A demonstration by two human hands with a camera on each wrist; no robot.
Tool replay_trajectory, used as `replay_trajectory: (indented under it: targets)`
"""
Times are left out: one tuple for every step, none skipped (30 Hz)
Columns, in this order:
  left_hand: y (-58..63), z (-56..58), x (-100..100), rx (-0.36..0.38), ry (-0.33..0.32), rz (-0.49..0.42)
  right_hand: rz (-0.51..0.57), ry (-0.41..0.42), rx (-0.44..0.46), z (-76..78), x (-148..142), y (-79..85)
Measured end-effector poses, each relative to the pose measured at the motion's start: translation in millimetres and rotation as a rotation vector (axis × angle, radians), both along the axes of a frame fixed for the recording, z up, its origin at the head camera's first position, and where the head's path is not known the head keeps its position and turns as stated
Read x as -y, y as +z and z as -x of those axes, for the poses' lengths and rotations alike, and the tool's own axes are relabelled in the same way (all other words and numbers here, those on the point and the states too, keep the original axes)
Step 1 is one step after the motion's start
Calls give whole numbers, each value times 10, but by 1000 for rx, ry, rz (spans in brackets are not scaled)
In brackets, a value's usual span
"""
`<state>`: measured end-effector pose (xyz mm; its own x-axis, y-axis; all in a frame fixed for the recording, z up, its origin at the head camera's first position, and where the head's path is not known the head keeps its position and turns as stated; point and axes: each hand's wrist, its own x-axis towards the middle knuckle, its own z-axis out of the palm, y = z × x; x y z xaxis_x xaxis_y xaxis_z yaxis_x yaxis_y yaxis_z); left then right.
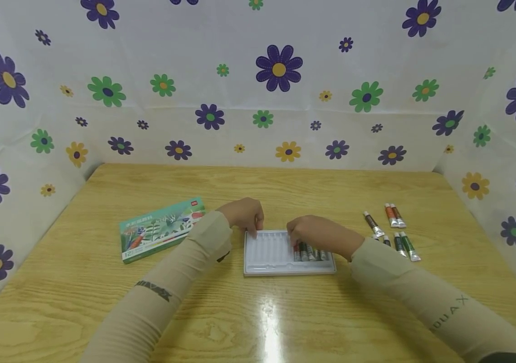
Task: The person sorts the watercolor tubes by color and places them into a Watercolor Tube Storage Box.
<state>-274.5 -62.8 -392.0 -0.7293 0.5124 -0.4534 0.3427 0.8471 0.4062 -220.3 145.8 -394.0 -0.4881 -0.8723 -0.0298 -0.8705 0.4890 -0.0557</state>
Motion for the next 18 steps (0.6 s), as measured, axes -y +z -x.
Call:
replay_trajectory:
  targets:
    - [0, 0, -1, -1, -1, -1, -4, 2, -1, 1, 1, 0]
    - [3, -1, -2, -1, 0, -2, -9, 5, -5, 0, 2, 5]
    - [6, -2, -2, -3, 0, 0, -9, 10, -9, -1, 3, 5]
    - [9, -4, -3, -4, 0, 0, -10, 13, -10, 0, 3, 4]
    - [11, -6, -4, -5, 1, 1, -11, 17, -15, -1, 2, 4]
    - [16, -9, -5, -5, 2, 1, -16, 16, -14, -3, 1, 4]
    - [19, -11, -6, -3, 4, -1, -24, 13, -13, -5, 1, 4]
    - [22, -14, -7, -1, 6, -2, -30, 7, -11, -9, 0, 5]
    - [25, -17, -8, -1, 5, -2, -38, 1, -8, -12, 1, 6]
    - [27, -19, -10, -1, 5, -3, -46, -7, -5, -15, 1, 7]
    - [28, -21, -11, -1, 5, -3, -52, -12, -7, -20, 2, 12]
    - [28, -22, -11, -2, 5, -4, -58, -18, -9, -25, 2, 15]
    - [26, -22, -12, -2, 6, -4, -60, -22, -12, -30, 3, 20]
    - [25, -22, -12, -3, 4, -2, -60, -27, -18, -35, 1, 24]
    - [23, -21, -12, -5, 3, -1, -57, -35, -23, -40, -3, 29]
    - [20, -19, -12, -5, 5, -2, -53, -43, -28, -47, -10, 40]
    - [17, -17, -11, -3, 6, -3, -45, -55, -31, -54, -21, 54]
    - [15, -14, -10, -3, 6, -4, -33, -76, -27, -62, -38, 72]
